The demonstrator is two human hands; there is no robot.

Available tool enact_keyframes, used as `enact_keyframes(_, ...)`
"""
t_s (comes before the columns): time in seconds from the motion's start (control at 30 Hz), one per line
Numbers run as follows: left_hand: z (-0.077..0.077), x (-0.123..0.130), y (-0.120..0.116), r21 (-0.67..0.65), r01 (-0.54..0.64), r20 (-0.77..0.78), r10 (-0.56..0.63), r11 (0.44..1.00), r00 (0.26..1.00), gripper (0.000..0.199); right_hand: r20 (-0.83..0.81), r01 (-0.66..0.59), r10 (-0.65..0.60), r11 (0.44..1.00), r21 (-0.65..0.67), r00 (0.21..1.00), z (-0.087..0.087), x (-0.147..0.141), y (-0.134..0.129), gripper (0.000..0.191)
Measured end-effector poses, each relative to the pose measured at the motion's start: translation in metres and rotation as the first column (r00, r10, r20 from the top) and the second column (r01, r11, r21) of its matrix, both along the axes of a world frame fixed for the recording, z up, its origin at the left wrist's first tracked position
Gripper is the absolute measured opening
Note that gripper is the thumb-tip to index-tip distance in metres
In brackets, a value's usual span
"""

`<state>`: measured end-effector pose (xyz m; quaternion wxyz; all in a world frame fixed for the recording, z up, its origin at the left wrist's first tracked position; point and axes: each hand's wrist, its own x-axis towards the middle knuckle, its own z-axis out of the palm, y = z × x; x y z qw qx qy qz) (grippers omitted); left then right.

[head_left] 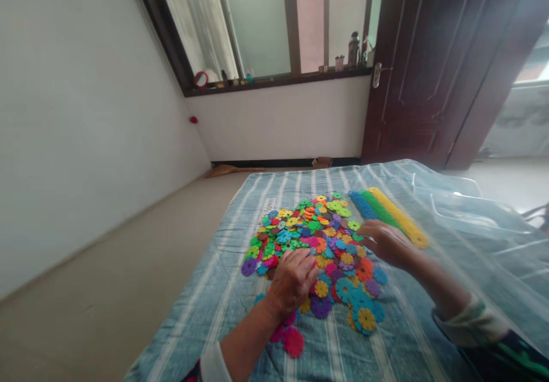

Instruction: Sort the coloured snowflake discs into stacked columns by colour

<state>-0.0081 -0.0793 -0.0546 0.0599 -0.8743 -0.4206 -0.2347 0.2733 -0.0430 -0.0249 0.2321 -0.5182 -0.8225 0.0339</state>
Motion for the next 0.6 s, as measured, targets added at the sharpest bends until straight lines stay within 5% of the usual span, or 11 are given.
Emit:
enact_keyframes(0.17, 0.005, -0.003, 0.002, 0.038, 0.059, 0.08, -0.062, 0.998, 0.995, 0.024, 0.035, -0.094, 0.095, 0.995, -0.028, 0.995, -0.01, -0.012, -0.004, 0.016)
enact_keyframes(0.3, 0.017, -0.017, 0.009, 0.008, -0.226, 0.045, 0.225, 0.974, 0.973, 0.02, 0.018, -0.104, 0.105, 0.994, -0.046, 0.994, -0.016, -0.014, -0.002, 0.017)
enact_keyframes(0.43, 0.033, -0.033, 0.015, -0.065, -0.524, -0.117, 0.515, 0.849, 0.849, 0.013, 0.035, -0.108, 0.11, 0.992, -0.058, 0.993, -0.017, -0.015, -0.003, 0.02)
enact_keyframes(0.6, 0.045, -0.043, 0.017, -0.134, -0.651, -0.28, 0.602, 0.747, 0.748, 0.021, 0.053, -0.102, 0.106, 0.992, -0.076, 0.993, -0.017, -0.016, -0.002, 0.022)
